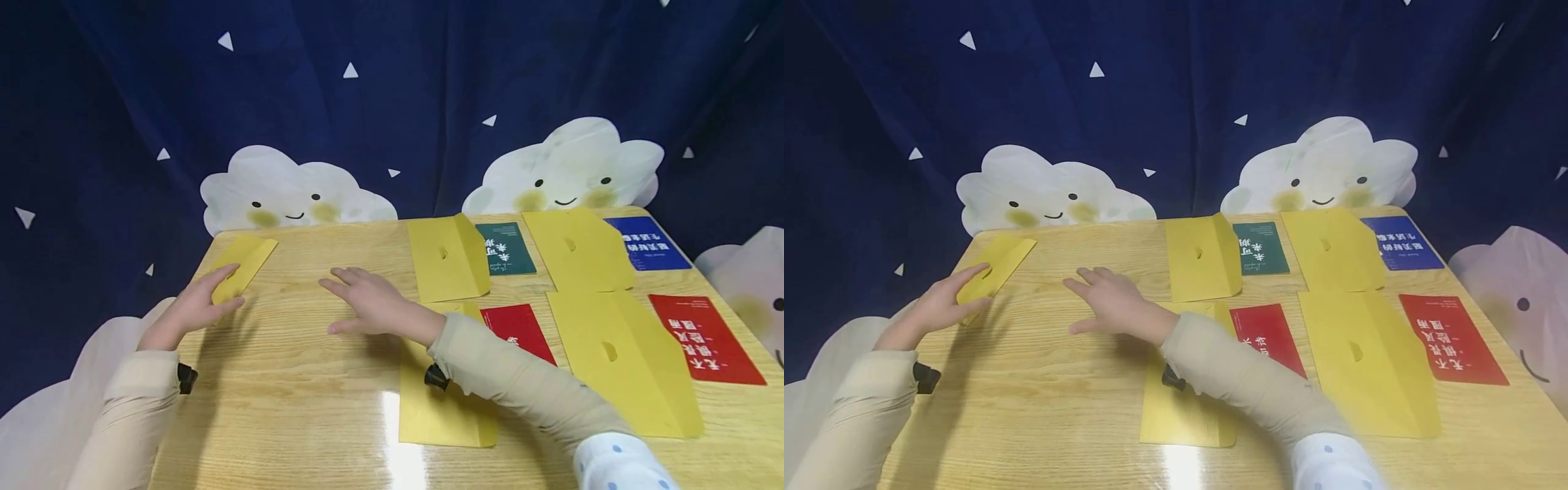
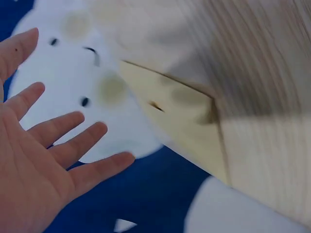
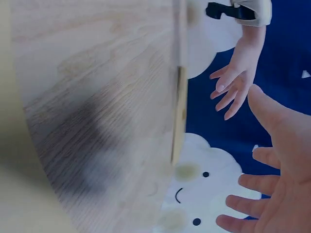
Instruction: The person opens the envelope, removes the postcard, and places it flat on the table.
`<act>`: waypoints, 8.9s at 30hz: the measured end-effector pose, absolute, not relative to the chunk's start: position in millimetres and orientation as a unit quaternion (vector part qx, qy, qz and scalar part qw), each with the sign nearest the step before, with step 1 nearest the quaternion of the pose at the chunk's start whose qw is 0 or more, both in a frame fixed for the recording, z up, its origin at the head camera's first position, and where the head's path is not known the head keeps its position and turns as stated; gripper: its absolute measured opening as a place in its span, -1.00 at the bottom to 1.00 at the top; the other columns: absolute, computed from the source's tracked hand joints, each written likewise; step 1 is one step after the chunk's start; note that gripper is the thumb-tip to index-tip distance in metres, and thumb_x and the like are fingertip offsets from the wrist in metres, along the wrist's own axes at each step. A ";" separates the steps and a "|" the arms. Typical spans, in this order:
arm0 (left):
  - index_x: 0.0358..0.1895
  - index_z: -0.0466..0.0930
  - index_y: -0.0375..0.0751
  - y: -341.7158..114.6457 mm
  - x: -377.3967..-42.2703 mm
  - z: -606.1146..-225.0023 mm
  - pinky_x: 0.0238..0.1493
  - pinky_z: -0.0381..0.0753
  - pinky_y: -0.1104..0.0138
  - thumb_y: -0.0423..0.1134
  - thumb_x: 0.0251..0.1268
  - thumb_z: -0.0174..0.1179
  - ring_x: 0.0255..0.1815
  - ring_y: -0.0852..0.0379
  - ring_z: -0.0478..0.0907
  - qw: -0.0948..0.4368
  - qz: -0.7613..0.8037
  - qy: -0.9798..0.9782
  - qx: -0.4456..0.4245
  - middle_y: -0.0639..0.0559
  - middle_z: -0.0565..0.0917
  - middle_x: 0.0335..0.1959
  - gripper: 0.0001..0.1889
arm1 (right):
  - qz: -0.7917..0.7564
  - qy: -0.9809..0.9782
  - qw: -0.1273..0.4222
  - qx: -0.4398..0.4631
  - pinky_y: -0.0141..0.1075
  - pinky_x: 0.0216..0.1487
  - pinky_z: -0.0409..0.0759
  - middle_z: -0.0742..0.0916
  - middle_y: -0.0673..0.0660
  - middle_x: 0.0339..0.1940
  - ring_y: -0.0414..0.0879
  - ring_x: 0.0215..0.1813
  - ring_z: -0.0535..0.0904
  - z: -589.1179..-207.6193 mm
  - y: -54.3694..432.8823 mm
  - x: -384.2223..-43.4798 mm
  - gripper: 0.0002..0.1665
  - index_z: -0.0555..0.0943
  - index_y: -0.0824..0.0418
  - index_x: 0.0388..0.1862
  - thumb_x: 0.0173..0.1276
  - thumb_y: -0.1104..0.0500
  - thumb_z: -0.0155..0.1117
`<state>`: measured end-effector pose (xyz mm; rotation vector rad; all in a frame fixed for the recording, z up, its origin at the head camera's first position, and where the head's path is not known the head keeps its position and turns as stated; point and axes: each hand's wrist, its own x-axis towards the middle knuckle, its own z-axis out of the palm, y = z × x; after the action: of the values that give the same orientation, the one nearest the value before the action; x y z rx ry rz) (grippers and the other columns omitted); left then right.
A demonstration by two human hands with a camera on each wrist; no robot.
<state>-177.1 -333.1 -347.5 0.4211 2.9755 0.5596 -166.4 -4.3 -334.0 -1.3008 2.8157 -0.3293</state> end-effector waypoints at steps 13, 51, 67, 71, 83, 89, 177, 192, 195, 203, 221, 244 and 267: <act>0.36 -0.06 -0.44 -372.3 -203.9 -373.5 0.15 0.06 -0.22 -0.15 0.26 0.02 0.23 -0.51 0.00 0.117 0.159 0.980 0.032 -0.60 0.06 0.24 -0.29 | 0.006 0.913 0.013 -0.408 -0.05 0.22 0.27 0.15 0.10 0.44 0.09 0.40 0.07 -360.6 -60.7 -190.4 -0.05 0.04 -0.05 0.45 0.17 -0.41 -0.02; 0.07 0.47 -0.46 -324.4 -190.8 -387.9 -0.16 0.44 -0.01 -0.39 0.18 0.01 -0.21 -0.21 0.51 0.089 0.088 0.986 0.110 -0.39 0.58 -0.18 -0.62 | 0.050 0.912 0.105 -0.392 -0.02 0.33 0.05 0.00 0.00 0.48 -0.04 0.46 -0.12 -404.8 -97.5 -208.3 -0.14 -0.03 -0.12 0.46 0.26 -0.38 -0.15; 0.00 0.54 -0.42 -299.1 -180.6 -384.5 -0.40 0.37 0.21 -0.41 0.18 0.06 -0.54 0.09 0.36 0.081 0.099 0.980 0.150 -0.14 0.58 -0.39 -0.69 | 0.083 0.890 0.155 -0.420 -0.02 0.34 0.02 0.00 -0.13 0.47 -0.07 0.46 -0.15 -411.6 -103.8 -202.5 -0.19 -0.06 -0.24 0.45 0.26 -0.41 -0.24; 0.05 0.50 -0.43 -296.2 -181.4 -383.8 -0.48 0.35 0.25 -0.37 0.22 0.03 -0.64 0.13 0.31 0.094 0.120 0.977 0.151 -0.27 0.60 -0.26 -0.66 | 0.086 0.889 0.163 -0.418 -0.03 0.34 0.02 0.01 -0.12 0.47 -0.07 0.46 -0.13 -409.3 -99.2 -201.2 -0.19 -0.05 -0.23 0.45 0.25 -0.41 -0.23; 0.09 0.46 -0.46 -285.5 -187.5 -382.7 -0.34 0.48 0.14 -0.35 0.27 0.01 -0.31 -0.10 0.56 0.111 0.143 0.968 0.175 -0.38 0.58 -0.13 -0.64 | 0.096 0.881 0.183 -0.425 -0.01 0.31 0.08 0.02 -0.14 0.46 -0.08 0.45 -0.07 -399.2 -72.3 -200.0 -0.22 -0.01 -0.26 0.43 0.26 -0.37 -0.15; 0.07 0.47 -0.45 -280.4 -188.1 -384.0 -0.19 0.49 0.03 -0.35 0.26 0.01 -0.16 -0.22 0.54 0.101 0.146 0.965 0.191 -0.36 0.59 -0.13 -0.65 | 0.098 0.876 0.185 -0.434 0.00 0.30 0.11 0.04 -0.13 0.46 -0.08 0.44 -0.04 -396.3 -58.7 -200.6 -0.24 0.03 -0.26 0.42 0.27 -0.35 -0.11; 0.13 0.50 -0.23 -181.2 -212.2 -415.0 0.18 -0.08 -0.27 -0.12 0.04 0.32 0.31 -0.48 -0.13 0.136 0.280 0.916 0.252 -0.54 0.06 0.28 -0.46 | 0.065 0.847 0.237 -0.471 0.01 0.24 0.21 0.22 -0.12 0.41 -0.02 0.40 0.09 -379.1 51.4 -176.2 -0.25 0.25 -0.16 0.36 0.19 -0.29 0.11; -0.23 0.65 -0.28 -172.5 -212.9 -418.7 0.24 -0.02 -0.16 -0.30 -0.04 0.37 0.28 -0.41 0.06 0.076 0.321 0.918 0.221 -0.31 0.55 0.00 -0.75 | 0.038 0.850 0.217 -0.479 0.01 0.20 0.28 0.31 -0.04 0.37 0.05 0.36 0.19 -381.2 49.1 -175.0 -0.30 0.34 -0.07 0.31 0.21 -0.23 0.14; -0.25 0.64 -0.28 -172.4 -213.2 -419.3 0.27 -0.03 -0.12 -0.32 -0.04 0.37 0.30 -0.36 0.08 0.077 0.324 0.917 0.220 -0.25 0.58 -0.04 -0.77 | 0.042 0.848 0.190 -0.492 -0.02 0.16 0.34 0.34 0.01 0.35 0.06 0.33 0.24 -384.0 46.2 -174.2 -0.29 0.36 -0.02 0.30 0.20 -0.23 0.15; -0.30 0.61 -0.29 -172.7 -213.3 -419.6 0.27 -0.04 -0.12 -0.36 -0.05 0.37 0.29 -0.36 0.08 0.082 0.329 0.914 0.222 -0.25 0.58 -0.06 -0.80 | 0.103 0.827 0.159 -0.530 0.06 0.24 0.19 0.13 -0.08 0.44 -0.02 0.43 -0.01 -388.2 33.3 -166.1 -0.17 0.12 -0.18 0.41 0.18 -0.33 0.05; -0.30 0.52 -0.30 -180.4 -212.9 -418.5 0.29 -0.08 -0.08 -0.39 0.01 0.32 0.33 -0.32 0.03 0.107 0.372 0.895 0.220 -0.32 0.49 0.05 -0.81 | 0.155 0.822 0.151 -0.528 -0.04 0.26 0.20 0.18 -0.15 0.42 -0.08 0.42 0.04 -385.7 20.4 -160.7 -0.20 0.16 -0.25 0.38 0.17 -0.36 0.07; -0.34 0.52 -0.28 -180.8 -213.5 -420.0 0.30 -0.13 -0.09 -0.40 0.00 0.32 0.34 -0.34 -0.02 0.117 0.369 0.898 0.208 -0.38 0.37 0.18 -0.83 | 0.112 0.840 0.088 -0.524 0.05 0.26 0.16 0.26 -0.09 0.39 0.01 0.42 0.05 -374.0 48.4 -152.7 -0.20 0.30 -0.13 0.33 0.12 -0.33 0.14; -0.32 0.52 -0.29 -179.6 -211.5 -418.7 0.32 -0.15 -0.04 -0.39 0.01 0.32 0.36 -0.32 -0.09 0.127 0.382 0.895 0.190 -0.40 0.24 0.26 -0.82 | 0.044 0.867 0.051 -0.493 -0.07 -0.02 0.44 0.66 -0.01 -0.13 -0.09 -0.07 0.53 -375.9 57.2 -170.7 -0.58 0.65 0.08 -0.29 0.20 -0.22 0.16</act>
<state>-211.5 -179.6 -418.7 0.5542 2.6046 1.1127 -170.7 57.2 -375.9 -1.5011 2.6407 0.1347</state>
